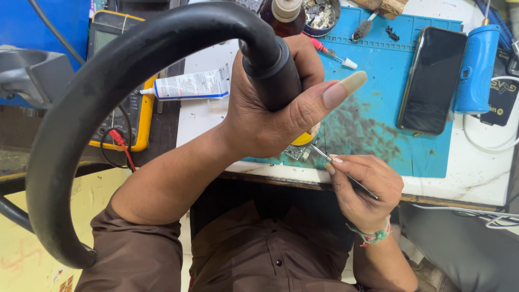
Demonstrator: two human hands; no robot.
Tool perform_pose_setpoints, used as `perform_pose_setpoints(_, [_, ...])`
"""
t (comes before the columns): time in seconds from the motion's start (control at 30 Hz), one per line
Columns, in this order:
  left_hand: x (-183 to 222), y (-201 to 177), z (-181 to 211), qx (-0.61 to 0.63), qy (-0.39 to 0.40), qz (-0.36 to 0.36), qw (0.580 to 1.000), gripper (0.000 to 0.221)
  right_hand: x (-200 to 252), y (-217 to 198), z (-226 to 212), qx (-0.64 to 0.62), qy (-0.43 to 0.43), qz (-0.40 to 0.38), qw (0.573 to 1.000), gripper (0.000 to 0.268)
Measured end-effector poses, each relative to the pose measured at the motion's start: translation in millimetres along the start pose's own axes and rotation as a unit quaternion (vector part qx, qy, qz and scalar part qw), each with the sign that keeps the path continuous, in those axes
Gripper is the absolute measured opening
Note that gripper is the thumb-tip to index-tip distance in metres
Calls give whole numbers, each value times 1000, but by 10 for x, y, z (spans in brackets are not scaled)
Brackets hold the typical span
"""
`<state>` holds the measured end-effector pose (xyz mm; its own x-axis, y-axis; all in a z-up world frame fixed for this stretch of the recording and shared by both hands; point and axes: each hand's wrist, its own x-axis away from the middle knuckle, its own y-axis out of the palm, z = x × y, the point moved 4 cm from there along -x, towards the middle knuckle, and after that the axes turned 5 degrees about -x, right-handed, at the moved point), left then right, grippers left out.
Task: The person uses a hot air rework tool and a soldering iron to work on a small circuit board, applying flux from a syringe and using tweezers to hold components in place.
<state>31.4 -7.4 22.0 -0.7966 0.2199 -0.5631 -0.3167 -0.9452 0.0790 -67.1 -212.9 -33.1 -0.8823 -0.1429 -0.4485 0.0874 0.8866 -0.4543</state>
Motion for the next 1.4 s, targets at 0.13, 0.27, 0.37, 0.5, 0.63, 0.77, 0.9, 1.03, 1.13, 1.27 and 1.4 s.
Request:
perform_pose_setpoints(0.13, [1, 0, 3, 7, -5, -2, 1000, 23, -1, -4, -2, 3, -1, 0, 1000, 20])
perform_pose_setpoints(0.27, [4, -1, 8, 24, -12, -5, 1000, 22, -9, 1, -6, -2, -1, 2, 1000, 21])
perform_pose_setpoints(0.37, [2, -5, 9, 47, -20, -8, 999, 21, -13, -2, -12, -1, -3, 0, 1000, 20])
perform_pose_setpoints(0.5, [27, -13, 50, 84, -45, -3, 995, 23, 2, -10, -7, 1, 3, 10, 1000, 20])
perform_pose_setpoints(0.63, [70, -58, 209, 146, -67, 26, 987, 17, 46, -38, 9, -8, 20, 29, 999, 18])
perform_pose_setpoints(0.77, [447, -146, 552, 149, -36, 107, 982, 28, 90, -56, 38, -17, 18, 55, 998, 18])
perform_pose_setpoints(0.9, [1048, -308, 925, 127, 35, 179, 975, 37, 127, -62, 60, -27, 22, 66, 997, 18])
perform_pose_setpoints(1.03, [1481, -759, 914, -19, 104, 373, 922, 50, 141, -75, 58, -42, 22, 66, 997, 18])
perform_pose_setpoints(1.13, [1539, -1202, 748, -105, 136, 473, 864, 62, 132, -64, 47, -50, 17, 65, 996, 18])
perform_pose_setpoints(1.27, [1412, -1598, 487, -125, 165, 509, 835, 81, 134, -53, 40, -44, 6, 63, 997, 18])
perform_pose_setpoints(1.4, [1388, -1671, 378, -88, 175, 515, 835, 91, 140, -40, 39, -50, 3, 64, 997, 18])
